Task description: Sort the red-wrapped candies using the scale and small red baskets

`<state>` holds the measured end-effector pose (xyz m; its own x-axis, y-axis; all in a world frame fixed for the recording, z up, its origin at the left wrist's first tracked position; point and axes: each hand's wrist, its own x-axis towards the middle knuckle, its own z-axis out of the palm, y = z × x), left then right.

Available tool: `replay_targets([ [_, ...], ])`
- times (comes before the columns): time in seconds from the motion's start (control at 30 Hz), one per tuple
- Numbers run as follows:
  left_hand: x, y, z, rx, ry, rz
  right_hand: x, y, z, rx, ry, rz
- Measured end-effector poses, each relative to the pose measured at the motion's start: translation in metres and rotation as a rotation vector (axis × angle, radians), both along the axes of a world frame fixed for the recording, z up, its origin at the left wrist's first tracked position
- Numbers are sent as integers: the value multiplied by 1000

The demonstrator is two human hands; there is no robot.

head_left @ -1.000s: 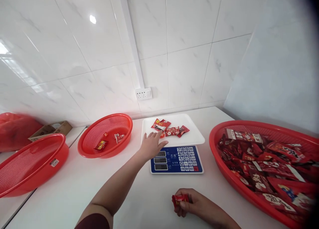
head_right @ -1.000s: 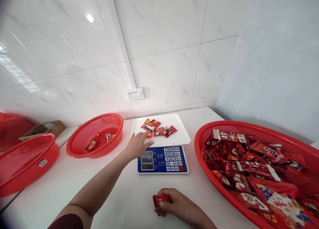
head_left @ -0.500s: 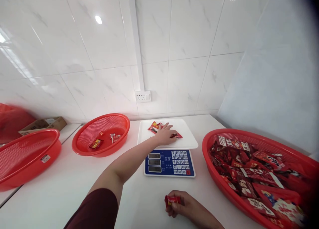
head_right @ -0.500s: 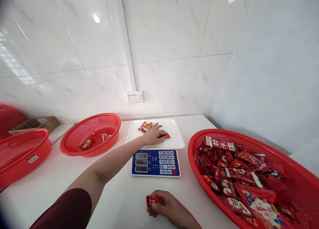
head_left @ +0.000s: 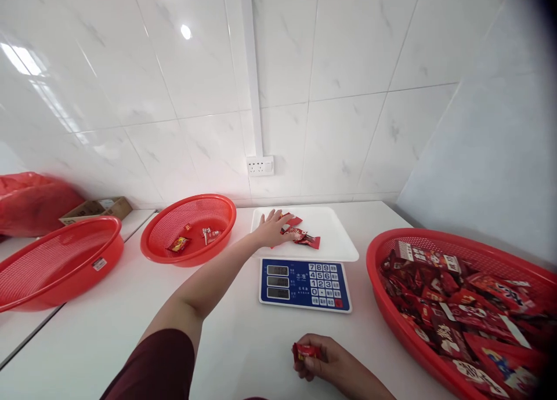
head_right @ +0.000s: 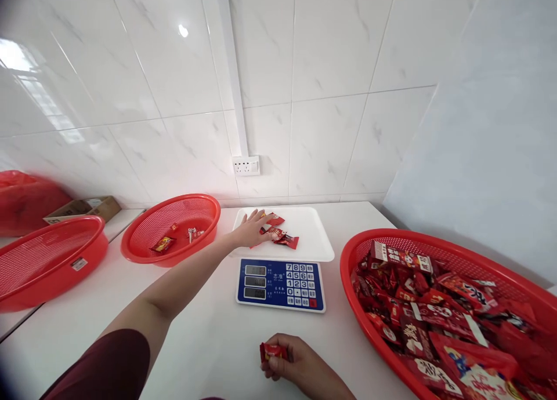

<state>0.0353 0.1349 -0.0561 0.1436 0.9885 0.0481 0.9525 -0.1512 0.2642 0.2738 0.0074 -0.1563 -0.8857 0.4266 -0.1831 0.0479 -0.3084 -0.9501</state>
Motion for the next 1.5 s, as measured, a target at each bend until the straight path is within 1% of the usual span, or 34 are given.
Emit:
replay_targets([
  [0.2,20,15,-9,-19,0,16,2,-1,2,6,-21,-33],
  [0.3,21,18,-9,-22,-8,-3,3,-1,0,2,1,-48],
  [0.43,12,16,-5,-49,-18,-49,2,0,-1,-1,1,-49],
  [0.53,10,12,-4,-45,-21,-42,1,0,0,-7,-7,-46],
  [0.7,27,4,-11,-53,-7,-49,0,0,-1,2,-2,-38],
  [0.83,36,7,-15,-51,2,-48,1,-1,-3,0,-10,-61],
  [0.97,34,9,-10,-13,-3,-34,2,-1,-4,-16,-15,-84],
  [1.07,27,-2,-2,48,-6,-19,3,-2,-5,-20,-10,-79],
  [1.13,17,-16,2,103,-3,12,4,-1,-6,-16,-9,-72],
  [1.2,1,-36,4,155,9,71,4,-1,-8,-4,-13,-68],
  [1.27,-22,-57,4,199,29,160,4,0,-10,10,-17,-60],
  [1.33,-54,-81,5,240,55,281,3,1,-12,17,-25,-49],
  [1.37,-74,-93,5,257,70,350,3,1,-12,16,-29,-44],
  [1.5,-168,-150,12,408,216,831,4,1,-10,6,-35,-34],
])
